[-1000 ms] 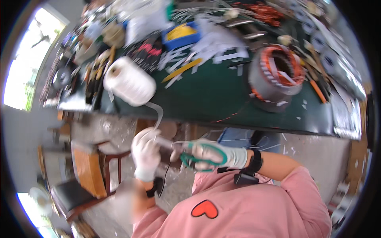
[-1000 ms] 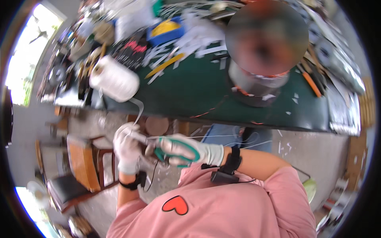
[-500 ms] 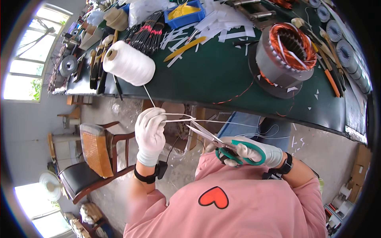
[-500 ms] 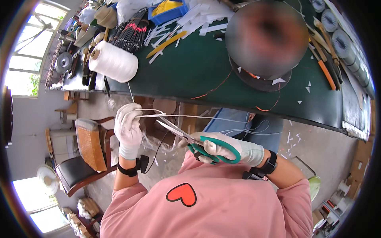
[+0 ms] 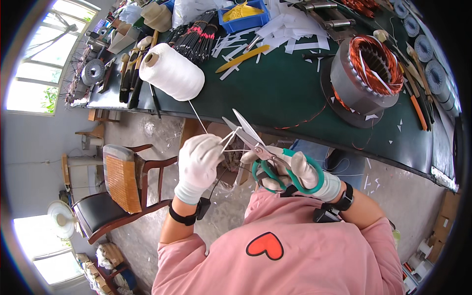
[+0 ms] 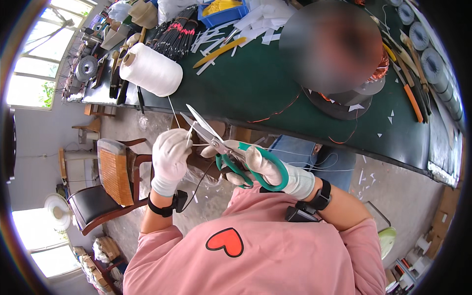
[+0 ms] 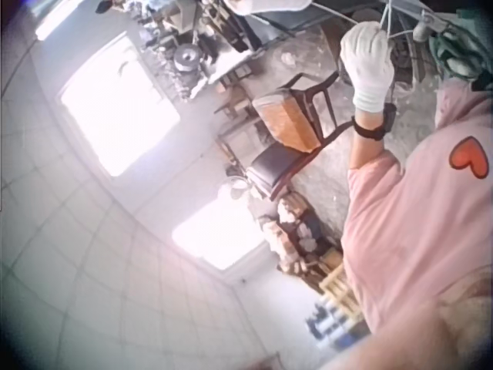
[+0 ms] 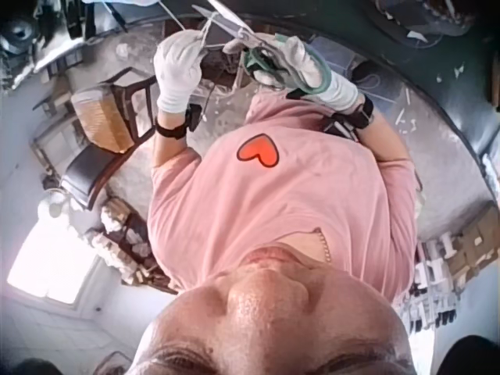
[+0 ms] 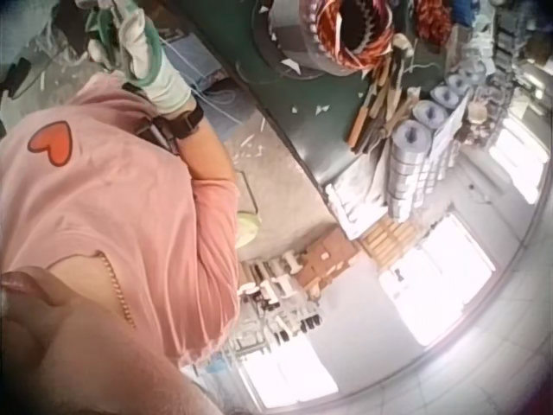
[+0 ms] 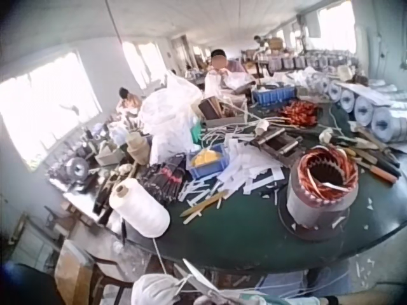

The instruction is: Securely wrapping and tying thread around the copper windings of a motor stator.

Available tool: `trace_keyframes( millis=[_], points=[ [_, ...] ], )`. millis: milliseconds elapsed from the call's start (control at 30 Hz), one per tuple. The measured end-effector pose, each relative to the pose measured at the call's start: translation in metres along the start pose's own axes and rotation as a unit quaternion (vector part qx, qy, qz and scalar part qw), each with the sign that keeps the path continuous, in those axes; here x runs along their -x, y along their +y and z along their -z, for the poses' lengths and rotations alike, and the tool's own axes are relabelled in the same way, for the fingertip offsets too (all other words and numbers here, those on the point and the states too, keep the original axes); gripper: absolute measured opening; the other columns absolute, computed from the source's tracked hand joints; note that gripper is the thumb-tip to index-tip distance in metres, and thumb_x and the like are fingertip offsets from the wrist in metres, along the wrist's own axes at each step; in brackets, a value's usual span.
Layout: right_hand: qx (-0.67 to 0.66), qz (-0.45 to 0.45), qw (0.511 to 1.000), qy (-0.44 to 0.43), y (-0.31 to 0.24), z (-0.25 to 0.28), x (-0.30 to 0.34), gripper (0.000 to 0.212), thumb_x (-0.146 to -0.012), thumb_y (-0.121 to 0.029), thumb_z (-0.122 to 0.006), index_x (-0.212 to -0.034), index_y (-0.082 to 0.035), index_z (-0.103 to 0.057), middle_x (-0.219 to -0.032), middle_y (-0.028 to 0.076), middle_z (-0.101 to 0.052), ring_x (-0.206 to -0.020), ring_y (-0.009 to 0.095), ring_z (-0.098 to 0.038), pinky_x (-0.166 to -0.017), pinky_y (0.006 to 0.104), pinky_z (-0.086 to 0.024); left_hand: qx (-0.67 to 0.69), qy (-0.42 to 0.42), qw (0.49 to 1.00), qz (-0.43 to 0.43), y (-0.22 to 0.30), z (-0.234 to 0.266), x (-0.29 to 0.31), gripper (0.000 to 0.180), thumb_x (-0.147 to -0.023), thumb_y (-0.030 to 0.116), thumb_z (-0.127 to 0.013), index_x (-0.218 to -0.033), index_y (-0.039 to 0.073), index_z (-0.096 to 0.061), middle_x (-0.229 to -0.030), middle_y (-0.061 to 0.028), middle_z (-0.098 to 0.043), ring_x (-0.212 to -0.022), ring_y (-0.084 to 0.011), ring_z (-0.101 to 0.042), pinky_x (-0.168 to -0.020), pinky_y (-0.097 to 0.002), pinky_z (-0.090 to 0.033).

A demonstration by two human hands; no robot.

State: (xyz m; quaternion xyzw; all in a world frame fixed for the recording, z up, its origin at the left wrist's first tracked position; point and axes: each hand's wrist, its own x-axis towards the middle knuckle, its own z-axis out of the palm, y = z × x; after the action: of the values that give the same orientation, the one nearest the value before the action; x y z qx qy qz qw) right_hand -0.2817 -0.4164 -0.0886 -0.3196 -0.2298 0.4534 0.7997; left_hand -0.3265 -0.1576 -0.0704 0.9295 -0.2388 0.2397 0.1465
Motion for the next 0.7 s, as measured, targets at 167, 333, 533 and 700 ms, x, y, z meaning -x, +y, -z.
trace_keyframes(
  millis=[167,333,533,700],
  points=[
    [0.003,-0.017,0.999,0.036,-0.008,0.000,0.001,0.116,-0.077,-0.093,-0.038,-0.139,0.004,-0.047,-0.079,0.001,-0.054,-0.057,0.006,-0.043,-0.050,0.0200,-0.035,-0.017,-0.029,0.998,-0.048,0.001,0.000,-0.003,0.023,-0.065,0.012,-0.072,-0.087,0.007,-0.067,-0.101,-0.0049,-0.068,-0.098,-0.0258,-0.067,-0.084,-0.0406,-0.054],
    [0.071,0.021,0.971,0.225,-0.070,-0.010,0.042,0.110,-0.075,-0.096,-0.038,-0.127,0.000,-0.052,-0.078,0.010,-0.062,-0.054,0.011,-0.051,-0.045,0.0214,-0.036,-0.027,-0.065,0.997,0.043,-0.033,-0.012,0.029,0.019,-0.072,0.008,-0.065,-0.091,0.008,-0.071,-0.109,-0.0074,-0.071,-0.102,-0.0313,-0.066,-0.088,-0.0438,-0.053],
    [0.412,0.234,0.763,0.440,-0.192,0.063,0.194,0.066,-0.095,-0.051,-0.061,-0.136,0.000,-0.054,-0.090,0.009,-0.066,-0.065,0.015,-0.060,-0.055,0.0243,-0.044,-0.190,-0.018,0.946,0.263,-0.060,0.038,0.038,0.036,-0.088,0.006,-0.061,-0.124,0.002,-0.064,-0.135,-0.0200,-0.057,-0.124,-0.0399,-0.054,-0.107,-0.0493,-0.040],
    [0.805,-0.102,0.217,0.542,-0.303,0.153,0.232,0.053,-0.089,-0.040,-0.066,-0.137,-0.017,-0.058,-0.105,0.019,-0.070,-0.098,0.040,-0.066,-0.086,0.0484,-0.052,-0.034,-0.018,0.994,0.099,0.013,0.003,-0.093,0.033,-0.088,0.002,-0.061,-0.121,0.002,-0.066,-0.129,-0.0184,-0.062,-0.122,-0.0354,-0.057,-0.107,-0.0442,-0.042]
  ],
)
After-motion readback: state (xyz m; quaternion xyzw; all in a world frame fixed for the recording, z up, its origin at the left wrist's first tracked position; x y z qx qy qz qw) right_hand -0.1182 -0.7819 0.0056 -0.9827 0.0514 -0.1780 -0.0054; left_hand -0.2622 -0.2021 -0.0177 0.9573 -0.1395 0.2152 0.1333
